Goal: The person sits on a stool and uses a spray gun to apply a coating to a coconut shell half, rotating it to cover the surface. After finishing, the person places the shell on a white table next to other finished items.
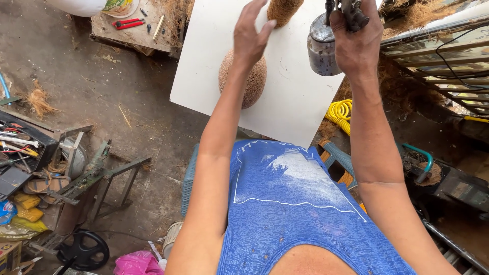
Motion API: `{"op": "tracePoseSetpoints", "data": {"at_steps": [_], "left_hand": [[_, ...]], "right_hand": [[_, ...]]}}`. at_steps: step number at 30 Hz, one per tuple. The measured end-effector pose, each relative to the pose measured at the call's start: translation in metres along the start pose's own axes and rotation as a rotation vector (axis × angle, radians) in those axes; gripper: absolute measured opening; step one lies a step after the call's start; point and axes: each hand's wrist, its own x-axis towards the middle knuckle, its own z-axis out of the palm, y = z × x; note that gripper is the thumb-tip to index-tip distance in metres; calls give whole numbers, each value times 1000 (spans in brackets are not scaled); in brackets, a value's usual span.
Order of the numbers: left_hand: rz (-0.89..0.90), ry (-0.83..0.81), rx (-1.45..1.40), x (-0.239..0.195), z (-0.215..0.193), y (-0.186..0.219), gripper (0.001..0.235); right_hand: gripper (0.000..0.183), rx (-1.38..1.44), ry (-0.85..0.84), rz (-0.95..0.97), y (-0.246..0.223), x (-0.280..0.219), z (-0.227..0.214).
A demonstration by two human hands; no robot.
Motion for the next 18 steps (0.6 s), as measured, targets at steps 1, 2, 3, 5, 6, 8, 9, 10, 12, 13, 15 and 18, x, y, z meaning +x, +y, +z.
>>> {"op": "tracePoseSetpoints", "data": {"at_steps": [1,2,3,5,6,8,9,10,12,13,15,18], "left_hand": [[9,-6,23,10,11,6,49],[10,-6,21,19,20,10,49],[62,60,33,28,27,15,34],[118,125,39,44,44,21,25],[117,153,47,50,53,22,25],[114,186,65,60,63,20,25],[70,196,74,64,70,19,33],[25,205,83,68,76,18,45],[40,215,71,72,81,17,33],[57,233,64,75,81,15,22],[36,197,64,75,82,8,22],[36,121,-7,70,66,19,26]], "right_hand": [[31,-11,11,-7,0,0,0],[31,-12,11,-7,-1,0,0],[28,-5,20,11,-2,0,0],[25,-3,34,28,1,-1,-1],[17,-13,28,71,5,-2,-2],[20,-11,19,110,6,-3,-1],[21,-10,8,117,4,-3,-3],[22,-10,-3,123,2,-3,-4],[22,-9,-1,114,1,0,-6],[23,-2,-2,99,0,2,-5],[25,2,21,115,3,3,-4],[28,12,24,155,2,1,-4]]}}
